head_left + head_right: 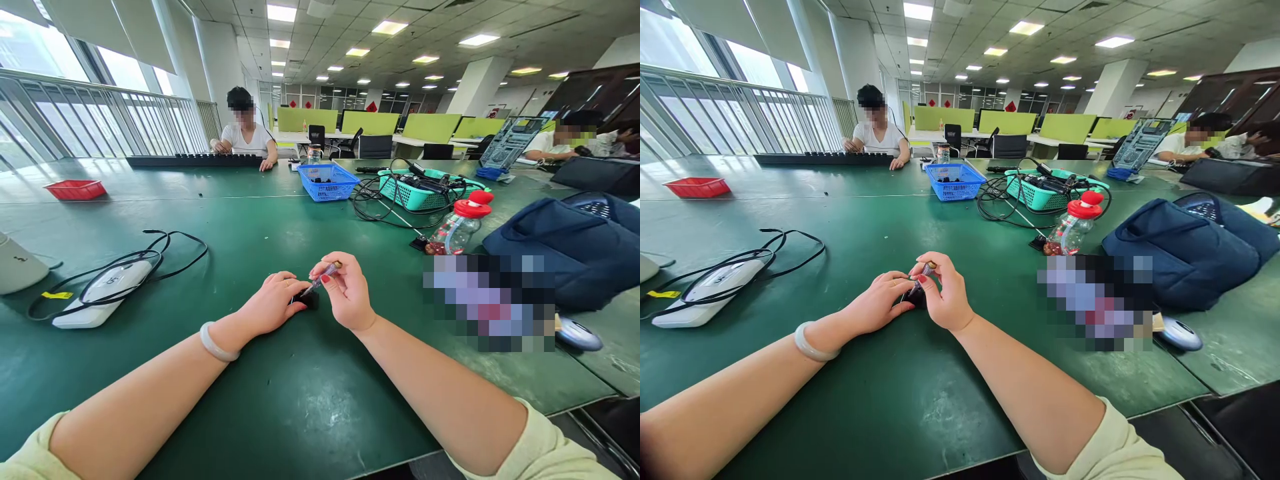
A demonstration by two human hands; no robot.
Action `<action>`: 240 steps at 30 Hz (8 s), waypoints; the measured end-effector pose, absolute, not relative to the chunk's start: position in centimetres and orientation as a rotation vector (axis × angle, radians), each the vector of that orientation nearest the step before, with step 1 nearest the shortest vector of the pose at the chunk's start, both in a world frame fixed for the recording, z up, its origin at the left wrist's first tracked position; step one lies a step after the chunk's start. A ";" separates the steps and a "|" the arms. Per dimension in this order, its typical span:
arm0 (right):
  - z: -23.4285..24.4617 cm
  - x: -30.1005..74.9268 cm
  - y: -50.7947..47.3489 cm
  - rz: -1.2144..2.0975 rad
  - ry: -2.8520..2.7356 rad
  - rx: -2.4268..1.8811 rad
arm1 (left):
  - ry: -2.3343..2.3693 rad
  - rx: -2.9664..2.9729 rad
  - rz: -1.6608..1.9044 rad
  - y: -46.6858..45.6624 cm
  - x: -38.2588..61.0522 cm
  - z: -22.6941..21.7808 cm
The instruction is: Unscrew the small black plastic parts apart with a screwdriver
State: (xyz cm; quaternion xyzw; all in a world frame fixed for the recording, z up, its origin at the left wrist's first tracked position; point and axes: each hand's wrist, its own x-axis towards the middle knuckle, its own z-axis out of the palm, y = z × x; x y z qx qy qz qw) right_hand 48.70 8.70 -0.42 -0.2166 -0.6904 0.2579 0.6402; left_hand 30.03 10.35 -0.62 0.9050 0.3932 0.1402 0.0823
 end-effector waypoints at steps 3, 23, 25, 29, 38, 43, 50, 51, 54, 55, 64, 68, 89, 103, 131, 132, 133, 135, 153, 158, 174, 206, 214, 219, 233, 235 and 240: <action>-0.5 48.8 8.8 0.588 -1.567 -0.499 | 1.174 2.696 0.422 10.4 30.0 -0.7; 0.5 48.7 8.2 0.363 -1.748 -0.514 | 1.164 2.671 0.411 10.5 30.2 -0.7; 1.0 48.3 7.7 0.241 -1.885 -0.444 | 1.156 2.680 0.423 10.4 30.2 -0.8; 1.4 47.3 6.7 0.034 -2.158 -0.194 | 1.106 2.702 0.399 10.2 30.3 -0.3; -0.3 45.9 5.9 -0.154 -2.620 -0.082 | 1.230 2.596 0.387 10.4 30.3 -0.3; 0.2 46.4 6.3 -0.057 -2.485 -0.090 | 1.166 2.660 0.408 10.7 30.2 -0.7; 0.2 48.7 8.5 0.459 -1.628 -0.554 | 1.168 2.628 0.443 10.8 30.2 -0.8; 0.1 48.9 8.9 0.540 -1.517 -0.567 | 1.180 2.617 0.437 10.8 30.2 -0.7; 0.0 49.2 9.7 0.678 -1.369 -0.587 | 1.201 2.606 0.419 10.8 30.2 -0.6; 0.0 49.2 9.8 0.695 -1.361 -0.593 | 1.203 2.608 0.421 10.8 30.2 -0.5; 0.4 48.8 8.9 0.651 -1.460 -0.565 | 1.175 2.605 0.436 10.8 30.1 -0.6; 0.3 48.8 8.9 0.651 -1.468 -0.548 | 1.186 2.594 0.419 10.7 30.1 -0.5; 1.2 49.0 7.9 0.290 -1.836 -0.518 | 1.112 2.417 0.535 11.7 29.8 -1.3; 1.7 47.2 6.0 -0.115 -2.465 -0.198 | 1.182 2.478 0.468 11.3 30.2 -0.3; 0.7 48.9 8.2 0.126 -1.868 -0.608 | 1.151 2.441 0.582 11.8 29.6 -1.3; 0.6 49.0 8.4 0.168 -1.817 -0.653 | 1.165 2.427 0.571 11.8 29.6 -1.3; 0.4 49.1 8.6 0.220 -1.764 -0.691 | 1.174 2.416 0.562 11.7 29.6 -1.2; 0.1 49.2 9.1 0.332 -1.655 -0.744 | 1.183 2.403 0.544 11.6 29.6 -1.0; -0.5 50.1 11.8 0.770 -1.023 -0.864 | 1.264 2.370 0.479 11.6 29.7 -0.8; -0.9 50.6 12.7 0.792 -0.893 -0.939 | 1.263 2.353 0.476 11.6 29.8 -0.8; -0.3 50.0 10.7 0.617 -1.304 -0.768 | 1.177 2.417 0.499 11.4 29.7 -0.8; -0.8 49.9 11.1 0.507 -1.421 -0.950 | 1.198 2.411 0.481 11.0 29.7 -0.6; -0.5 49.8 10.5 0.417 -1.352 -0.816 | 1.191 2.419 0.491 11.1 29.7 -0.6; -0.5 49.8 9.9 0.449 -1.533 -0.693 | 1.169 2.413 0.514 10.9 29.7 -0.5; 0.1 49.1 8.6 0.342 -1.727 -0.580 | 1.095 2.454 0.561 11.1 29.7 -0.7; 0.1 48.9 8.6 0.316 -1.845 -0.581 | 1.092 2.464 0.576 11.0 29.7 -0.8; -0.2 48.8 8.6 0.326 -1.881 -0.599 | 1.103 2.470 0.602 10.9 29.7 -0.7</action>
